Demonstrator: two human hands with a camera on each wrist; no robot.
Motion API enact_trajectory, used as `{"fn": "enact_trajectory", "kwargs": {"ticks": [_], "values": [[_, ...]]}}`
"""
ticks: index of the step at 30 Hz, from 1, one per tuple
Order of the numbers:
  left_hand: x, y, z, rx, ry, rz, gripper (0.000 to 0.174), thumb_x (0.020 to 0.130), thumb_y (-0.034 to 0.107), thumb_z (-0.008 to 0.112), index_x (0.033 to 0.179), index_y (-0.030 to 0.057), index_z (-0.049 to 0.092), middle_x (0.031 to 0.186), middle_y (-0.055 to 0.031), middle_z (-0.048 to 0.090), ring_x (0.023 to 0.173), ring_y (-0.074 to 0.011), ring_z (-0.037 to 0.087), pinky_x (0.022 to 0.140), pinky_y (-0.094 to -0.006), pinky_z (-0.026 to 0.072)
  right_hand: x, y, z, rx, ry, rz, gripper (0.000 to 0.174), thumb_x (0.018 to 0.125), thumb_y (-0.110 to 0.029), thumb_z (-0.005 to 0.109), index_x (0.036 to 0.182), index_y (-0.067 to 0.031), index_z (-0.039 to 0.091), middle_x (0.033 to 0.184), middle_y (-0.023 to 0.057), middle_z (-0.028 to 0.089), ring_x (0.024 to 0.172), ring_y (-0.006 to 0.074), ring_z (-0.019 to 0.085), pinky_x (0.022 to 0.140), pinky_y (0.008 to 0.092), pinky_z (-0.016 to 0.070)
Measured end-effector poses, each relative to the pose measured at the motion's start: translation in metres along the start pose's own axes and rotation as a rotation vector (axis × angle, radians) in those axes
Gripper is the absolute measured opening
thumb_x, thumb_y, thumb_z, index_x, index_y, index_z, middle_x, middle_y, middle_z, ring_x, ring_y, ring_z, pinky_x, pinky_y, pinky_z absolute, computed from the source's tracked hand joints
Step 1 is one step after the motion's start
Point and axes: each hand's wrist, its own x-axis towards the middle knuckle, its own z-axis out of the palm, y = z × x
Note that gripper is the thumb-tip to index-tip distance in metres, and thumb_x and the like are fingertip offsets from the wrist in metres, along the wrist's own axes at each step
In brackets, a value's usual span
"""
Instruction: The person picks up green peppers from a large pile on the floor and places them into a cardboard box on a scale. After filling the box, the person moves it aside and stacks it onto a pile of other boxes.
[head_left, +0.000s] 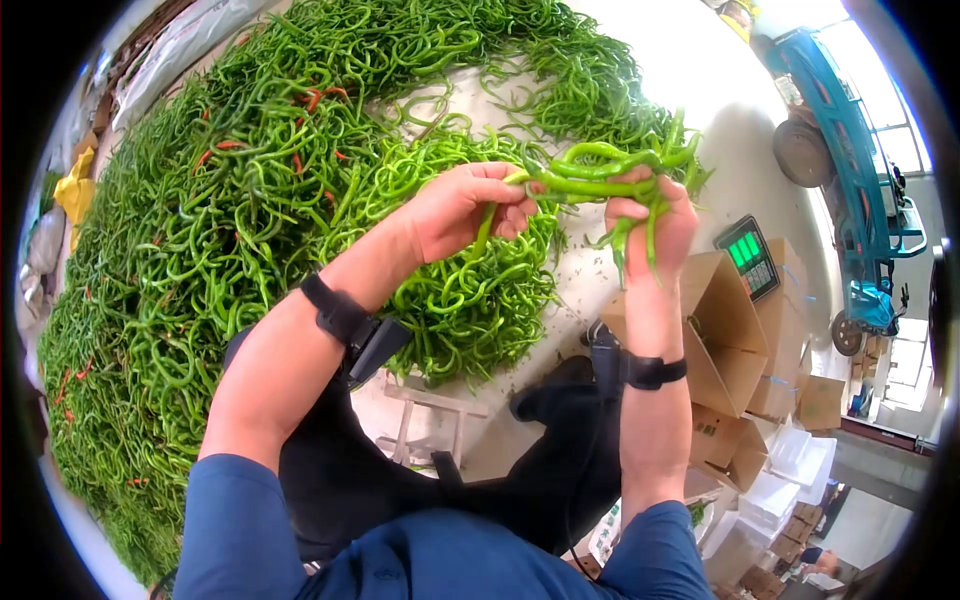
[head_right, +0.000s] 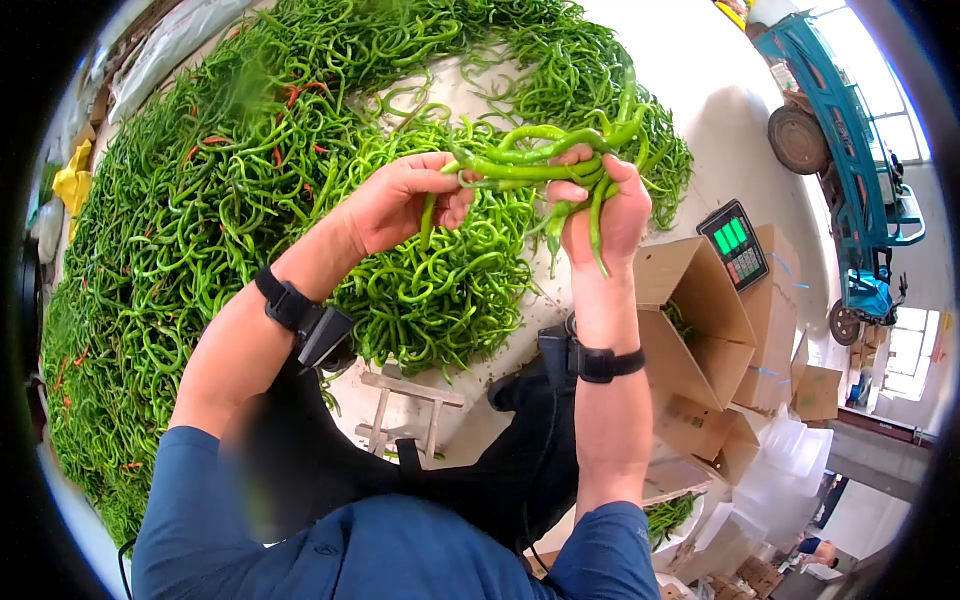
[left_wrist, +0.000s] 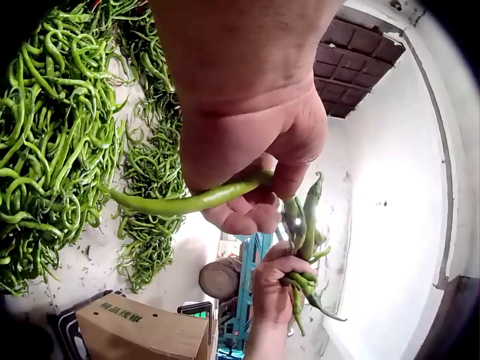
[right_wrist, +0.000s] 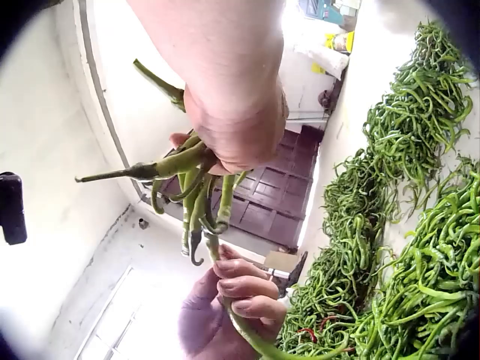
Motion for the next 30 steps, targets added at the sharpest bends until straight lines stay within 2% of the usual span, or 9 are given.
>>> {"fn": "enact_trajectory", "kwargs": {"ticks": [4, 9, 10, 14, 19, 21, 23, 25, 30], "values": [[-0.003, 0.003, 0.006, 0.306, 0.103, 0.031, 0.018, 0.078, -0.004, 0.059, 0.093, 0.0026, 0.067, 0.084, -0.0056, 0.068, 0.078, -0.0152, 0.064, 0.073, -0.0296, 0.0510, -0.013, 0.001, 0.003, 0.033, -0.047, 0.011, 0.025, 0.092, -0.016, 0.056, 0.115, -0.0050, 0.059, 0.094, 0.0089, 0.063, 0.076, 0.0183, 0.056, 0.050, 0.0245, 0.0458], [-0.016, 0.010, 0.011, 1.091, 0.229, 0.215, 0.017, 0.080, -0.008, 0.055, 0.084, 0.0032, 0.067, 0.087, -0.0042, 0.070, 0.081, -0.0124, 0.060, 0.077, -0.0272, 0.0477, -0.026, 0.001, -0.003, 0.012, -0.223, 0.061, 0.035, 0.084, -0.018, 0.059, 0.117, -0.0074, 0.062, 0.084, 0.0085, 0.058, 0.081, 0.0243, 0.057, 0.049, 0.0289, 0.0468], [-0.016, 0.007, 0.007, 1.022, 0.212, 0.365, 0.019, 0.084, -0.010, 0.053, 0.085, 0.0027, 0.067, 0.091, -0.0065, 0.070, 0.085, -0.0137, 0.062, 0.081, -0.0284, 0.0497, -0.028, -0.001, -0.005, 0.021, -0.294, 0.072, 0.036, 0.084, -0.019, 0.059, 0.118, -0.0073, 0.062, 0.084, 0.0088, 0.058, 0.081, 0.0242, 0.056, 0.047, 0.0286, 0.0466], [-0.024, 0.024, 0.007, 0.706, 0.333, 0.373, 0.020, 0.088, -0.009, 0.055, 0.079, 0.0053, 0.065, 0.099, -0.0101, 0.070, 0.087, -0.0171, 0.065, 0.079, -0.0318, 0.0525, -0.039, -0.005, -0.002, -0.004, -0.328, 0.090, 0.038, 0.082, -0.018, 0.061, 0.118, -0.0064, 0.060, 0.082, 0.0098, 0.058, 0.076, 0.0231, 0.054, 0.042, 0.0267, 0.0446], [-0.032, 0.031, 0.010, 0.153, 0.128, 0.140, 0.017, 0.098, 0.011, 0.060, 0.113, 0.0045, 0.066, 0.114, -0.0127, 0.070, 0.084, -0.0156, 0.067, 0.065, -0.0230, 0.0508, -0.049, 0.008, -0.001, -0.052, -0.280, 0.221, 0.040, 0.086, -0.017, 0.059, 0.123, -0.0007, 0.059, 0.093, 0.0165, 0.064, 0.079, 0.0253, 0.057, 0.040, 0.0259, 0.0448], [-0.025, 0.008, 0.021, 0.062, -0.004, 0.018, 0.043, 0.104, 0.032, 0.056, 0.135, 0.0018, 0.058, 0.120, -0.0124, 0.069, 0.097, -0.0192, 0.069, 0.079, -0.0320, 0.0572, -0.049, 0.026, 0.004, -0.086, -0.238, 0.296, 0.039, 0.085, -0.017, 0.055, 0.121, -0.0013, 0.059, 0.090, 0.0154, 0.064, 0.072, 0.0245, 0.061, 0.039, 0.0267, 0.0436], [-0.024, -0.011, 0.041, -0.148, -0.064, -0.090, 0.050, 0.104, 0.041, 0.053, 0.137, 0.0035, 0.056, 0.120, -0.0123, 0.069, 0.101, -0.0217, 0.069, 0.088, -0.0378, 0.0578, -0.052, 0.039, 0.016, -0.220, -0.187, 0.363, 0.035, 0.086, -0.019, 0.052, 0.117, -0.0041, 0.059, 0.085, 0.0113, 0.062, 0.071, 0.0227, 0.064, 0.041, 0.0282, 0.0437], [-0.027, -0.020, 0.034, -0.427, -0.114, -0.191, 0.057, 0.100, 0.049, 0.058, 0.138, 0.0073, 0.055, 0.124, -0.0134, 0.063, 0.109, -0.0274, 0.063, 0.100, -0.0557, 0.0520, -0.054, 0.047, 0.023, -0.241, -0.100, 0.393, 0.036, 0.088, -0.019, 0.051, 0.120, -0.0038, 0.059, 0.088, 0.0119, 0.064, 0.063, 0.0219, 0.061, 0.044, 0.0326, 0.0466], [-0.032, -0.032, 0.031, -0.451, -0.181, -0.246, 0.050, 0.088, 0.014, 0.057, 0.137, 0.0048, 0.053, 0.119, -0.0182, 0.064, 0.105, -0.0395, 0.068, 0.091, -0.0630, 0.0553, -0.051, 0.049, 0.013, -0.247, -0.173, 0.395, 0.040, 0.090, -0.017, 0.049, 0.125, 0.0007, 0.057, 0.098, 0.0162, 0.068, 0.065, 0.0218, 0.062, 0.050, 0.0315, 0.0498]]}}
